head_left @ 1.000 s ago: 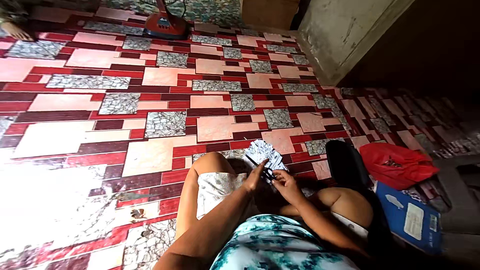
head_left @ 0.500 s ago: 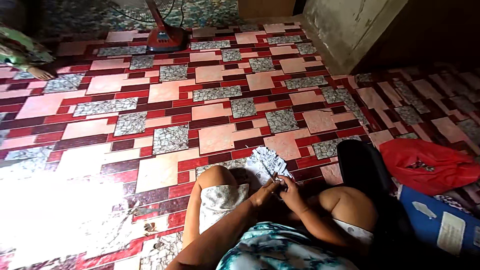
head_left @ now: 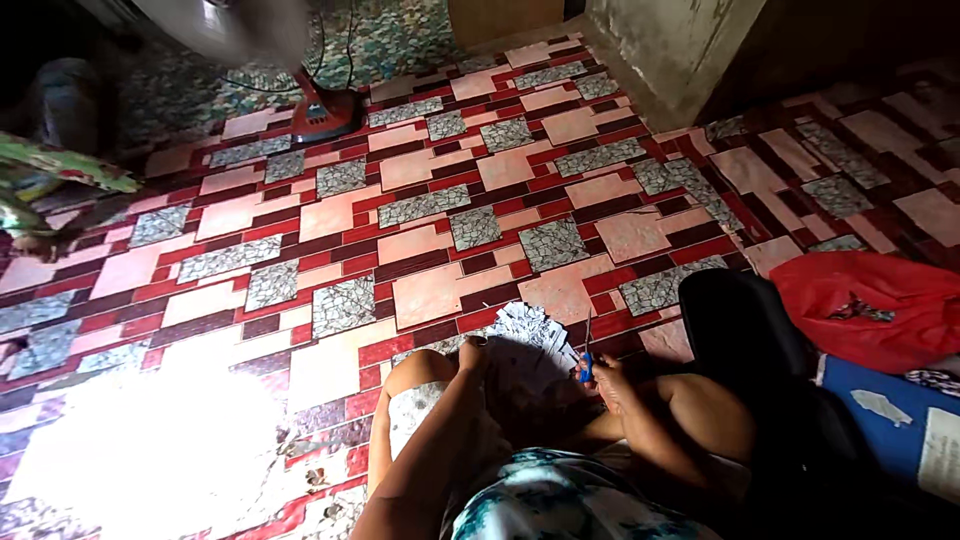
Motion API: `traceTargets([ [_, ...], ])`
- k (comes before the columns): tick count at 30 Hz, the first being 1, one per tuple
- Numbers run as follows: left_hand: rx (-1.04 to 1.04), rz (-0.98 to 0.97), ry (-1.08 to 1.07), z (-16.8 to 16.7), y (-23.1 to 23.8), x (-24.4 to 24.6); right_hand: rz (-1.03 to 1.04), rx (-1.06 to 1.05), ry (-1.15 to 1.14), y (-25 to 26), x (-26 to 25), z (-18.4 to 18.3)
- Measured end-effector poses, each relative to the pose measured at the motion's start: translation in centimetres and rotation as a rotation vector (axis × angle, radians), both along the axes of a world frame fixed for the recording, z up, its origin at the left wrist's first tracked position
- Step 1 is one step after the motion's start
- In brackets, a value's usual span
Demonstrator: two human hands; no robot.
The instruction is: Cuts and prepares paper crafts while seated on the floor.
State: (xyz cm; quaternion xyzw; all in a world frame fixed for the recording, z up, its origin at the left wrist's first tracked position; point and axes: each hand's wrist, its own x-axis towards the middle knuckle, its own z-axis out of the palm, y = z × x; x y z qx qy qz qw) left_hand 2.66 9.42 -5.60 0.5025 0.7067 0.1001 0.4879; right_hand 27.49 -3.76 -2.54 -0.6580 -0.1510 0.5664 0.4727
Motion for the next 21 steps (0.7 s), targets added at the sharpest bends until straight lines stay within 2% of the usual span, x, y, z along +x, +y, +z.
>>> traceTargets([
  [6,0.024,-0.040,0.115,-0.7,0.9,0.8,0.118,-0.058,-0.036,0.6,-0.7,-0.6],
  [9,0.055,-0.070,0.091,-0.7,1.3,0.8,0.157,-0.066,-0.067,0.9,-0.9,-0.6],
  [12,0.116,0.034,-0.094,-0.1,0.4,0.5,0.151,-0.071,-0.088,0.8,-0.9,-0.7],
  [16,0.282,0.210,-0.451,3.6,-2.7,-0.1,0.172,-0.040,-0.140,0.7,-0.9,-0.9],
  [21,0.585,0.244,-0.636,4.6,-4.5,-0.6,0.215,0.021,-0.344,0.3,-1.5,-1.2],
])
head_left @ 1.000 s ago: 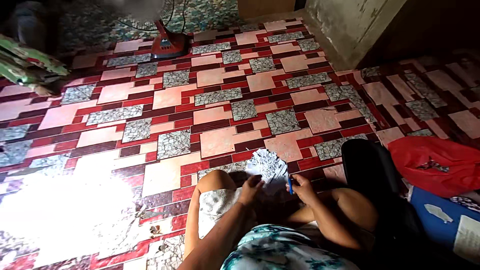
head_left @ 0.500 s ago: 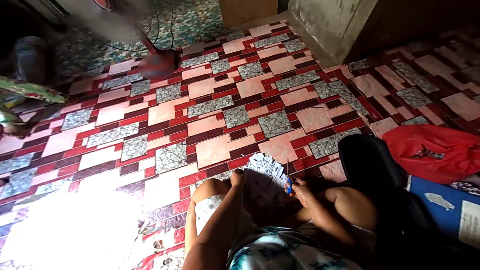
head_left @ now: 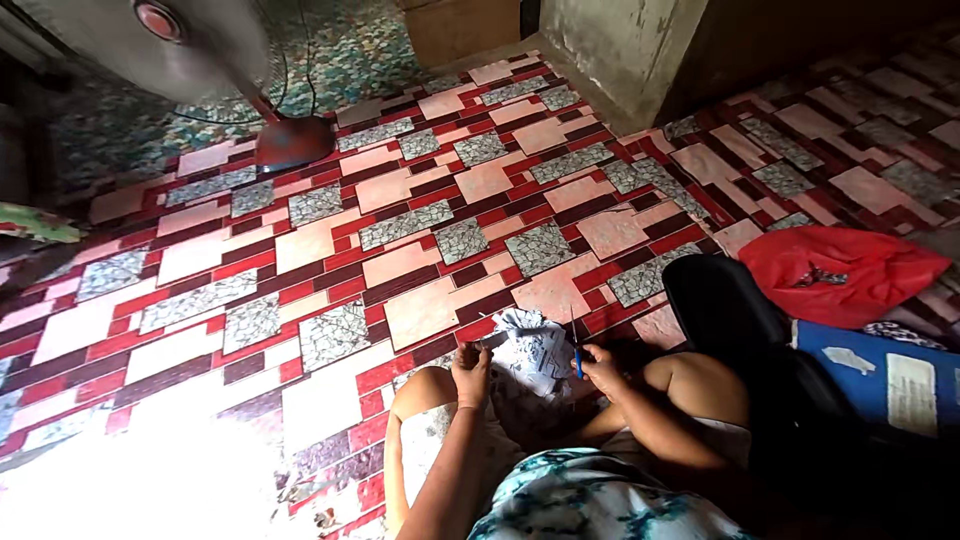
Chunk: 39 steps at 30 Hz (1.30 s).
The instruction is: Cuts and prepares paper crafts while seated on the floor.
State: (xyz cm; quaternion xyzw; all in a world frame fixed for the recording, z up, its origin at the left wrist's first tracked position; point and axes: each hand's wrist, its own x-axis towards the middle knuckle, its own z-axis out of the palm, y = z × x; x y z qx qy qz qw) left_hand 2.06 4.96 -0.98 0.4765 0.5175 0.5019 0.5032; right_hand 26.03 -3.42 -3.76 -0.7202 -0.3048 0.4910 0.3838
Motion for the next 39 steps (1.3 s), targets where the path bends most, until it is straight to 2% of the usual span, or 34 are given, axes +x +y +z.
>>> traceTargets([
  [4,0.149,-0.004,-0.040,1.4,0.2,-0.3,-0.056,0.061,-0.027,-0.6,-1.0,1.1],
  [6,0.148,-0.025,-0.035,1.5,0.3,-0.7,-0.054,0.097,0.014,-0.7,-1.5,1.6],
  [12,-0.168,-0.113,-0.084,-0.2,-0.6,-0.7,-0.092,0.037,0.198,-0.8,-1.6,0.1],
  [15,-0.241,-0.211,-0.068,-1.5,-1.2,0.2,-0.099,-0.002,0.318,-0.7,-1.2,0.4],
  [18,-0.250,-0.305,-0.002,-2.7,-1.2,1.3,-0.009,0.017,0.380,-0.6,-0.7,-0.1],
  [25,-0.298,-0.425,0.178,-3.7,-0.4,2.4,0.255,0.036,0.211,-1.0,-2.4,0.1],
  [27,-0.337,-0.391,0.147,-3.7,-0.3,2.6,0.286,0.003,0.186,-0.9,-2.8,0.1],
  [30,-0.469,-0.304,-0.023,-3.7,-0.2,3.0,0.240,-0.015,0.182,-0.5,-3.1,-0.3],
  [33,-0.648,-0.363,-0.222,-3.2,-0.3,3.3,0.201,0.010,0.249,-0.1,-3.2,-0.4],
  [36,-0.659,-0.421,-0.229,-3.5,-0.8,3.6,0.223,0.038,0.243,-0.1,-3.5,-0.7],
  [39,-0.592,-0.382,-0.174,-4.5,-0.9,3.5,0.263,0.060,0.165,-0.1,-3.5,-0.9],
])
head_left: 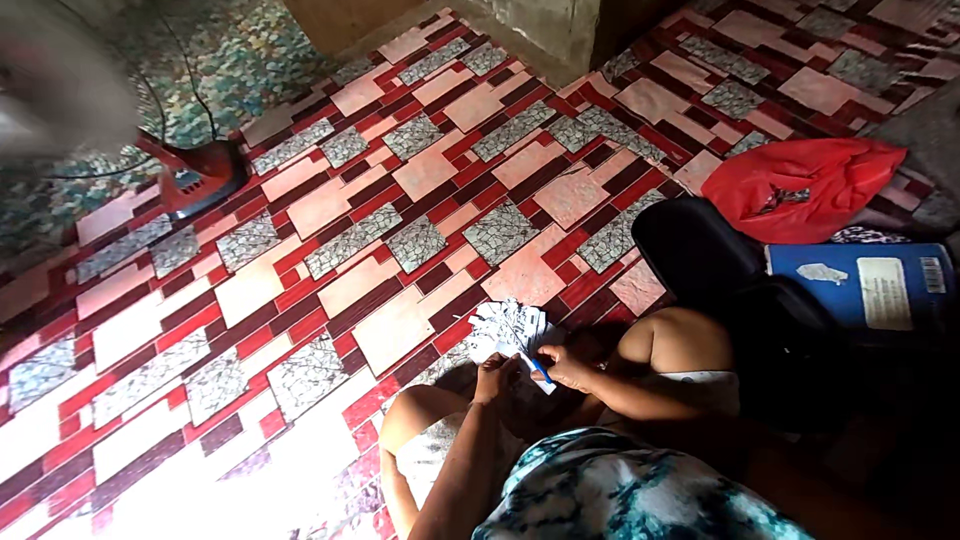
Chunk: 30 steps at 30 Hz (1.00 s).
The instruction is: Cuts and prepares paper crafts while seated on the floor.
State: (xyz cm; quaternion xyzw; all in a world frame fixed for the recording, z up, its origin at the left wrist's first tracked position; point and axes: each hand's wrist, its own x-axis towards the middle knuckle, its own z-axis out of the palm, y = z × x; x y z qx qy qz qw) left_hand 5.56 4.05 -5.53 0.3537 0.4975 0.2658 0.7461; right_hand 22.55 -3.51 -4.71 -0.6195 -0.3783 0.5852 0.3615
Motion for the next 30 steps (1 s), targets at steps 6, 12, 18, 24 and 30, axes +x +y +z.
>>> traceTargets([
  [6,0.078,0.043,0.097,-0.6,0.6,-0.5,-0.062,-0.099,-0.484,1.0,3.1,0.9],
  [12,0.242,-0.137,0.205,0.0,0.0,0.0,-0.137,0.018,-0.328,0.9,2.1,0.4],
  [18,0.119,-0.015,0.052,-0.1,0.4,-0.3,0.074,-0.172,-0.690,1.0,2.7,0.7],
  [24,-0.070,0.004,-0.107,0.9,0.7,-0.2,0.149,-0.220,-0.802,1.0,2.6,1.5],
  [30,0.061,-0.141,-0.093,-0.3,0.4,-0.4,-0.084,0.009,-0.196,0.7,2.8,1.1],
])
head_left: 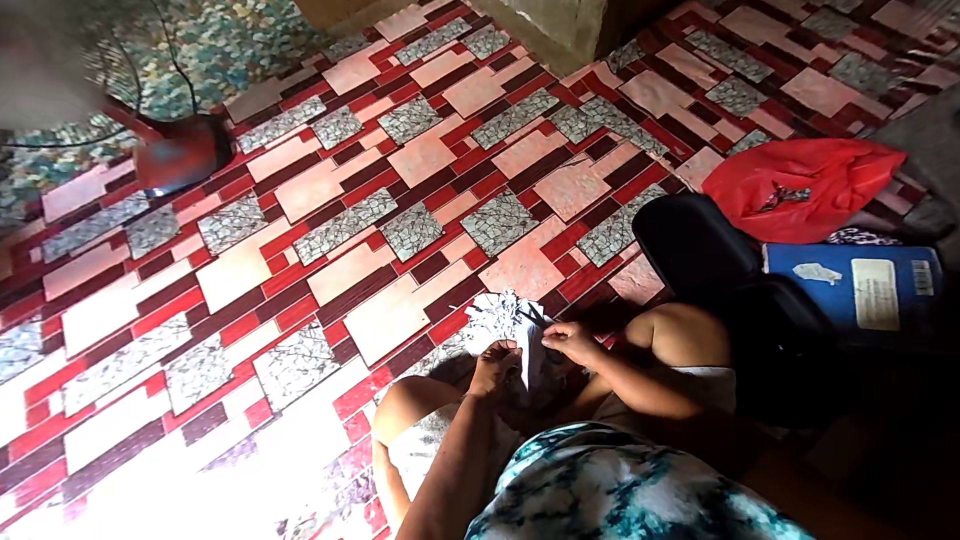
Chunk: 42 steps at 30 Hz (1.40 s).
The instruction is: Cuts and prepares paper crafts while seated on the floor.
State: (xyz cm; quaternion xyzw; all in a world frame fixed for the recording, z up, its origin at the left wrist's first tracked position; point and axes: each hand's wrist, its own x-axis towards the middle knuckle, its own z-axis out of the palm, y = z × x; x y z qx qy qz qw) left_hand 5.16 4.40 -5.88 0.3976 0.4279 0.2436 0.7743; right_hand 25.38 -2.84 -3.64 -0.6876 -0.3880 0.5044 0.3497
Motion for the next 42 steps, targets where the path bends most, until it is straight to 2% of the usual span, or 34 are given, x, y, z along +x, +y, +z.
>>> traceTargets([
  [2,0.046,-0.031,0.025,-0.3,-0.1,0.1,-0.065,-0.016,0.321,-0.3,-1.0,-0.3],
  [4,0.060,-0.055,0.057,-0.3,-0.3,0.2,-0.060,-0.002,0.422,-0.4,-1.7,-0.6],
  [9,0.156,-0.142,0.117,-0.4,-0.5,0.6,-0.005,0.027,0.299,-0.3,-2.1,-0.9],
  [14,0.148,-0.181,0.098,-0.1,-0.6,0.6,0.097,0.121,-0.045,-0.5,-2.2,-0.7],
  [18,0.140,-0.176,0.062,-0.2,-0.6,0.4,0.150,0.169,-0.175,-0.6,-2.4,-0.7],
  [25,0.156,-0.139,0.160,0.2,-0.7,0.6,0.100,0.217,-0.172,-0.7,-2.6,-0.9],
  [30,0.131,-0.195,0.058,-0.1,-0.6,0.5,0.082,0.124,-0.036,-0.6,-2.6,-0.3],
  [42,0.087,-0.194,0.066,0.1,-0.3,0.4,0.229,0.133,-0.033,-0.6,-2.0,-0.4],
])
